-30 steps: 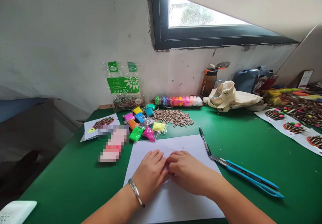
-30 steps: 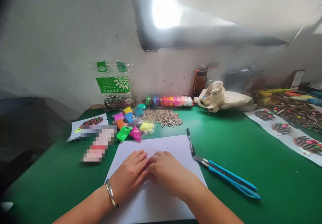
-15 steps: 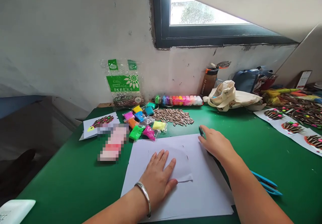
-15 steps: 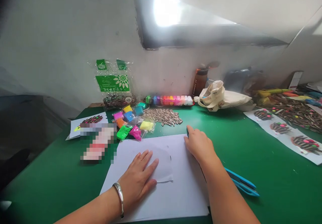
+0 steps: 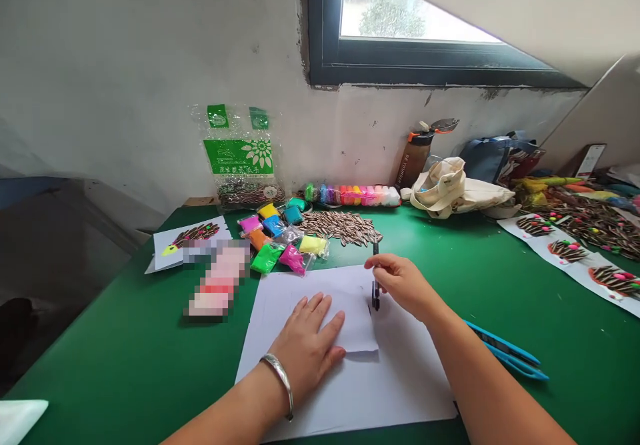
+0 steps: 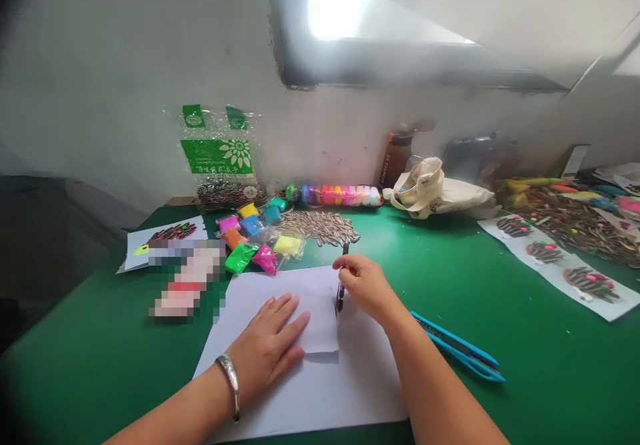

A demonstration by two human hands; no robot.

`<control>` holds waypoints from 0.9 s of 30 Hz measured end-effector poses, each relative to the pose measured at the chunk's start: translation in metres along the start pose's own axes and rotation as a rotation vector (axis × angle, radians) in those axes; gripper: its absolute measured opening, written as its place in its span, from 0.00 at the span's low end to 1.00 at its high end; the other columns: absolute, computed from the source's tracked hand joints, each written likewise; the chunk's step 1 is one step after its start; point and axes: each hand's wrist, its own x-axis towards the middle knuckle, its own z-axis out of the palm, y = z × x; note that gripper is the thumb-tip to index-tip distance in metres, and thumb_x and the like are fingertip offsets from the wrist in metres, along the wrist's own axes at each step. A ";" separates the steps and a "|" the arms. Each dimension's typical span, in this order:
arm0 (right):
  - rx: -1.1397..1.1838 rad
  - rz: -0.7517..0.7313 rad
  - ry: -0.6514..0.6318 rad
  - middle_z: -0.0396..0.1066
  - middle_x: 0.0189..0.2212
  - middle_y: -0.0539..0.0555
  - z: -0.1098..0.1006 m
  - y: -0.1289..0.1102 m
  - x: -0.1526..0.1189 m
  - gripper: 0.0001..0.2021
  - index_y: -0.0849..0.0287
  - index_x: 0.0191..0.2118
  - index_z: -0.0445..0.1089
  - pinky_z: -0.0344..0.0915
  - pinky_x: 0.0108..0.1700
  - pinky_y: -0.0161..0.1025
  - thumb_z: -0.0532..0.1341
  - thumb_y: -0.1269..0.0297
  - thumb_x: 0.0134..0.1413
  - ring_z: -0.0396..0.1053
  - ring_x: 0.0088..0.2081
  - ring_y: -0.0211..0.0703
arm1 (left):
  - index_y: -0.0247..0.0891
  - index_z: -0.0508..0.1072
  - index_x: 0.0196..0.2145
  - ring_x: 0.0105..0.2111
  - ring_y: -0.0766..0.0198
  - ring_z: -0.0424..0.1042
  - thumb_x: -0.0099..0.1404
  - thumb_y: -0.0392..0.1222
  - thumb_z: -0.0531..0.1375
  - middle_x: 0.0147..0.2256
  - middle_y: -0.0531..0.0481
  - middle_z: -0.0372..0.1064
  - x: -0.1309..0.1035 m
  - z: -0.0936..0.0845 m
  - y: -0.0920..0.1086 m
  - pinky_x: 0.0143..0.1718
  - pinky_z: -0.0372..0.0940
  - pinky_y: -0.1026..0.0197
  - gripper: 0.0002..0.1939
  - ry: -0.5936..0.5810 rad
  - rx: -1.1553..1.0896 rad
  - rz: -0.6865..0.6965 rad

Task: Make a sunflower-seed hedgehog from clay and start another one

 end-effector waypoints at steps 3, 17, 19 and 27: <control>-0.012 -0.028 -0.017 0.58 0.20 0.46 -0.003 -0.003 -0.003 0.09 0.58 0.28 0.68 0.53 0.26 0.33 0.54 0.60 0.50 0.58 0.24 0.36 | 0.36 0.66 0.54 0.56 0.43 0.59 0.65 0.46 0.55 0.55 0.33 0.61 0.001 -0.002 -0.007 0.53 0.59 0.38 0.22 0.012 -0.002 0.009; -0.416 -0.126 -0.281 0.66 0.27 0.51 0.001 -0.006 -0.021 0.04 0.58 0.26 0.69 0.52 0.28 0.32 0.60 0.64 0.46 0.62 0.29 0.38 | 0.36 0.64 0.55 0.58 0.46 0.56 0.63 0.51 0.55 0.57 0.36 0.59 0.000 -0.011 -0.022 0.56 0.56 0.41 0.26 -0.037 -0.080 -0.059; -0.484 -0.136 -0.279 0.66 0.28 0.52 0.004 -0.007 -0.024 0.03 0.58 0.27 0.68 0.50 0.29 0.32 0.58 0.66 0.47 0.63 0.29 0.38 | 0.37 0.63 0.56 0.59 0.46 0.54 0.63 0.51 0.55 0.58 0.37 0.58 -0.002 -0.008 -0.023 0.57 0.56 0.41 0.26 -0.031 -0.087 -0.062; -0.610 -0.153 -0.161 0.66 0.29 0.54 0.018 -0.005 -0.013 0.10 0.58 0.30 0.68 0.50 0.29 0.33 0.50 0.69 0.56 0.63 0.29 0.39 | 0.42 0.57 0.60 0.61 0.47 0.50 0.65 0.51 0.54 0.61 0.40 0.52 -0.007 0.002 -0.021 0.58 0.50 0.39 0.28 -0.042 -0.093 -0.018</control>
